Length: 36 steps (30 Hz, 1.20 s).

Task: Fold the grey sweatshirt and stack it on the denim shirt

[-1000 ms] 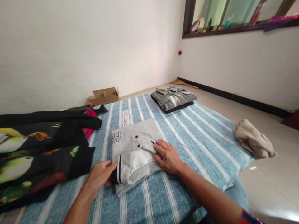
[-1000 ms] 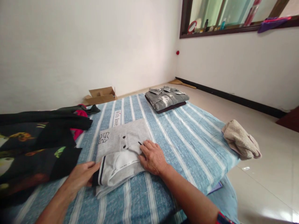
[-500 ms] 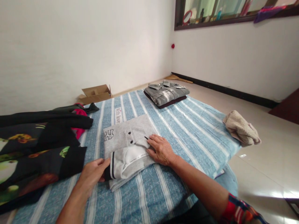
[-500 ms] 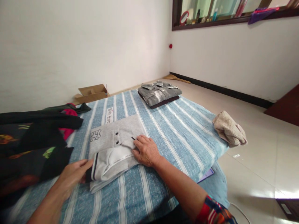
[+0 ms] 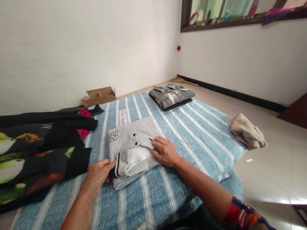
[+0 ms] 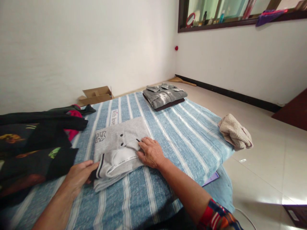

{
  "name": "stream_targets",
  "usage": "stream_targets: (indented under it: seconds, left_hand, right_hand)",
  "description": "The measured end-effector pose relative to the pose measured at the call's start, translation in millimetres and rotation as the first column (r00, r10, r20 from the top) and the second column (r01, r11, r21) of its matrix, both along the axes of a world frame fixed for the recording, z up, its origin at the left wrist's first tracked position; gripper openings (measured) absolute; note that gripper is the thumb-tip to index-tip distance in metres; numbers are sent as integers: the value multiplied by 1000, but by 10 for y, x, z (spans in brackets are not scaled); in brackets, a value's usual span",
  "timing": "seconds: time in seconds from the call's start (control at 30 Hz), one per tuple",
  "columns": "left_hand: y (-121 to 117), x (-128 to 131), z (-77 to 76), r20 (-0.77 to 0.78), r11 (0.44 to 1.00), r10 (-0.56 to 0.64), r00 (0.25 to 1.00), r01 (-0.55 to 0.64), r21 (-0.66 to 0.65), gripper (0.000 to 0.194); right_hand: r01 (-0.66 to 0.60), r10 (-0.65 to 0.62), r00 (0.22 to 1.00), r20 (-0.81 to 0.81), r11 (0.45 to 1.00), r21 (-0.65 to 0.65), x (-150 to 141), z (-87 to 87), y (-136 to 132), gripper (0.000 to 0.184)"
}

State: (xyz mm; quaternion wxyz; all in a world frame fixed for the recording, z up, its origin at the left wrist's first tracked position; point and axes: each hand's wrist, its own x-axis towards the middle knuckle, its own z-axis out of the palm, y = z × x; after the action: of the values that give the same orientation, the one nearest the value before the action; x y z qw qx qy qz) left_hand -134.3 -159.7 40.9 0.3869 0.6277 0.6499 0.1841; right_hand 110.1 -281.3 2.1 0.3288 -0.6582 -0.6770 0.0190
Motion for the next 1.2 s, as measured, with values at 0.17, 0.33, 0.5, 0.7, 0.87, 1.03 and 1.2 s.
stream_targets:
  seconds: [0.17,0.33,0.5,0.7,0.87,1.03,1.2]
  left_hand:
    - [0,-1,6,-15,1000,9,1000,-9,14,29]
    - [-7,12,42,-13,1000,-7,1000,7,21,28]
    - [-16,-1,74,-3,999,-41,999,41,-7,29]
    - [-124,-46,121,75,995,-31,997,38,-88,33]
    - [-227,-88,167,233,962,-24,972,86,-258,31]
    - [-265,-74,167,281,954,-14,960,97,-284,35]
    - [-279,-67,114,255,971,-40,966,97,-217,42]
  right_hand:
    - [-9,9,1000,-11,1000,1,4,9,-4,36]
    - [-10,10,1000,-14,1000,3,11,19,6,36]
    - [-10,10,1000,-14,1000,2,16,25,14,36]
    - [-8,8,1000,-3,1000,1,4,56,-6,34]
    - [8,-8,1000,-19,1000,-1,0,54,-13,34]
    - [-4,4,999,-39,1000,-5,8,16,-8,36]
    - [-3,5,999,-35,999,44,-15,-25,-20,35]
